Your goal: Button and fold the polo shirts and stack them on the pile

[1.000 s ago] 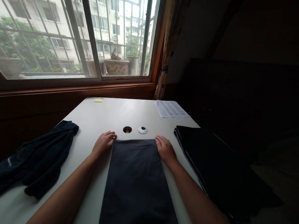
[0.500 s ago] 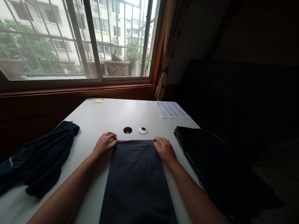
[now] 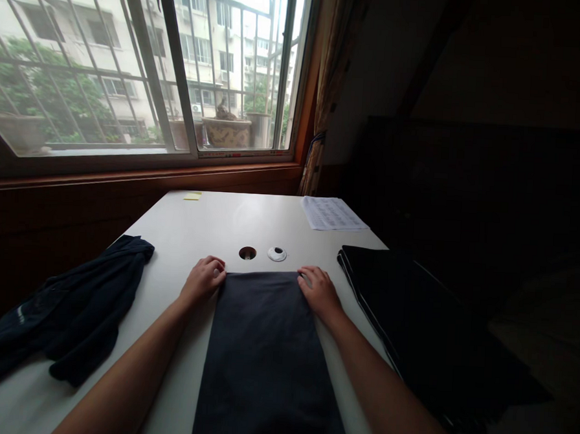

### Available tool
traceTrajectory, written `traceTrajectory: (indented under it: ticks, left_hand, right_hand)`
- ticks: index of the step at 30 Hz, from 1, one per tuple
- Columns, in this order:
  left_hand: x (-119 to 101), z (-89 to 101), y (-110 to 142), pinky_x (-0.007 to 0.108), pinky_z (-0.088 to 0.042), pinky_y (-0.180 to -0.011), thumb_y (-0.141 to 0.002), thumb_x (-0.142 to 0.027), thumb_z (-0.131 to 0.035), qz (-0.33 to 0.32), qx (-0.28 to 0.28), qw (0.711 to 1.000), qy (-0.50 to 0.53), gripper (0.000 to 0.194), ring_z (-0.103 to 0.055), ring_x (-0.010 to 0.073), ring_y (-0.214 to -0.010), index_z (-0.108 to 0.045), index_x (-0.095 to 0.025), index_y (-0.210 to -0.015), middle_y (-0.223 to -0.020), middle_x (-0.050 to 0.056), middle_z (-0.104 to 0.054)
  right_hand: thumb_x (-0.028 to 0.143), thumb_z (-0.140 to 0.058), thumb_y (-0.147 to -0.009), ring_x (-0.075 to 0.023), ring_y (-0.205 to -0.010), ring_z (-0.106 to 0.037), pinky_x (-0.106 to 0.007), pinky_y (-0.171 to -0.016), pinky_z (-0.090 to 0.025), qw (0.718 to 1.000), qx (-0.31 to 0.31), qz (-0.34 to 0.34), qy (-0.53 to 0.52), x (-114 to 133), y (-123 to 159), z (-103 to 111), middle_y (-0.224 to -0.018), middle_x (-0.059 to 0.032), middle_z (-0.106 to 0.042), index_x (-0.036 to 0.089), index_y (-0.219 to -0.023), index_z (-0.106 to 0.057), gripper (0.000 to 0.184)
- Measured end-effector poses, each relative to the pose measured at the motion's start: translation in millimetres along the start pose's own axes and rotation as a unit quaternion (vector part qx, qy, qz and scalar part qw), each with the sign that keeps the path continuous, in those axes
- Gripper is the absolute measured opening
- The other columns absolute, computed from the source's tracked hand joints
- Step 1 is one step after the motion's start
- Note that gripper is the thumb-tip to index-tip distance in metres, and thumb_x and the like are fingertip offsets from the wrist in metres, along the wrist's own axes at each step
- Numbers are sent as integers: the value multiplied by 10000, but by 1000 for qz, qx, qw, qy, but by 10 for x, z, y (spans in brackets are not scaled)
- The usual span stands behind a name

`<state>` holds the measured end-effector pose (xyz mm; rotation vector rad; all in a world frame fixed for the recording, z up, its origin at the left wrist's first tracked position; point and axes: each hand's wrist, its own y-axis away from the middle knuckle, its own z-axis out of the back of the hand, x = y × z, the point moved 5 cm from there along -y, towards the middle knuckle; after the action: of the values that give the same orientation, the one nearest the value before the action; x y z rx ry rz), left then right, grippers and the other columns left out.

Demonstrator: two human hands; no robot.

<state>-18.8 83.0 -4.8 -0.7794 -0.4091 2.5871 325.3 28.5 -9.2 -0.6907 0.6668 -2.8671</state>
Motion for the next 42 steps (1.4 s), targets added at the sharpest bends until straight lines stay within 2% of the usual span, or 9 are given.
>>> traceTrajectory:
  ticks: [6, 14, 28, 36, 42]
  left_hand:
    - [25, -16, -1, 436, -463, -996, -853, -321, -573, 3, -2, 1000, -2, 142, -602, 270, -1046, -666, -221, -815, -1085, 77, -675]
    - [-53, 27, 10, 454, -446, -1009, -871, -360, -569, 4, 3, 1000, -12, 174, -583, 281, -1082, -687, -232, -860, -1119, 75, -657]
    - [-136, 64, 21, 444, -450, -988, -828, -361, -620, 9, 15, 1000, -18, 126, -577, 282, -1080, -643, -238, -808, -1123, 56, -674]
    - [-191, 58, 13, 410, -455, -958, -862, -321, -580, -37, 23, 999, 24, 92, -598, 252, -1011, -600, -237, -831, -1023, 48, -695]
    - [-153, 29, 28, 410, -479, -878, -909, -406, -527, -4, 33, 998, 53, 188, -611, 274, -984, -609, -237, -891, -931, 61, -693]
  right_hand:
    - [301, -529, -950, -265, -1128, -592, -408, -1019, -448, 1000, 7, -2, 6, 4, 7, -15, -1206, -84, -670, 232, -1144, -709, 274]
    - [334, -498, -980, -267, -1144, -578, -418, -1019, -441, 1000, 11, -7, 16, 17, 17, -13, -1226, -79, -657, 249, -1174, -697, 290]
    - [431, -537, -961, -255, -1135, -571, -389, -1005, -428, 999, 16, -13, 27, 32, 37, 21, -1209, -69, -648, 248, -1106, -651, 260]
    - [426, -565, -930, -265, -1130, -561, -407, -1005, -427, 1000, 18, -8, 6, 54, 40, 32, -1188, -70, -653, 240, -1078, -619, 244]
    - [372, -566, -905, -269, -1079, -574, -427, -977, -455, 998, 34, 9, -49, 103, 38, 47, -1097, -74, -661, 241, -1050, -592, 196]
